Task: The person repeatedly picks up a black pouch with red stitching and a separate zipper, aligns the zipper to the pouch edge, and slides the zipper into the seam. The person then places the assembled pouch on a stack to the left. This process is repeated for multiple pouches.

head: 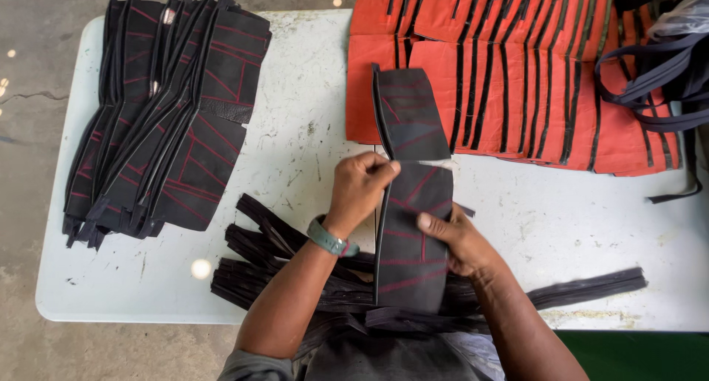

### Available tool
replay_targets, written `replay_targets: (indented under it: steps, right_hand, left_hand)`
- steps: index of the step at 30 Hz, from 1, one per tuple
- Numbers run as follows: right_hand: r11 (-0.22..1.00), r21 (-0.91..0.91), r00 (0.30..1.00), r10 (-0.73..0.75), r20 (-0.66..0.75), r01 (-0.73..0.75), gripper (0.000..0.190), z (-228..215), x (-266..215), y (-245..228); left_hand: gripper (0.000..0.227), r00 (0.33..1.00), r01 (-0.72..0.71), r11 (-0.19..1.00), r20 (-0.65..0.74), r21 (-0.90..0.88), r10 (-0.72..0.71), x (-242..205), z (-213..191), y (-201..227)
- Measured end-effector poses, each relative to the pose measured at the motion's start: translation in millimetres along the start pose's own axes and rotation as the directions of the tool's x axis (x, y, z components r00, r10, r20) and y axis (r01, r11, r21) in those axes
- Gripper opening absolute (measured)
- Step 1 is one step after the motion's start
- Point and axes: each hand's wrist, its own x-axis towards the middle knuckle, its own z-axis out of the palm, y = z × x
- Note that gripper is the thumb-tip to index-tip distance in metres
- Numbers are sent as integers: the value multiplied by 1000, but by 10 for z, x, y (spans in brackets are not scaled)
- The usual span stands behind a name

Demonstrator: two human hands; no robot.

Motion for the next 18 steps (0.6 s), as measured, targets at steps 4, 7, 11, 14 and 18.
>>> replay_targets:
  steps: [4,7,11,14,18]
  right_hand:
    - [991,130,999,-39,10,37,59,-16,-120,82]
    - [972,232,997,-50,65,34,62,-54,-126,116]
    - [983,173,997,-67,45,58,64,-50,-114,122]
    - [981,190,997,-61,47,50,64,-12,-116,114]
    - [979,185,993,-101,64,88,64,3,-139,96]
  left_hand:
    - [20,943,209,931,315,-301,-110,79,-113,12]
    - [26,885,296,891,450,-344,-120,-27,-295,33]
    - [35,883,196,953,464,-230,-70,-170,-408,129]
    - [36,893,204,969,433,-137,-127,-234,-431,210]
    - [36,898,187,974,425,-126,-117,-295,-445,259]
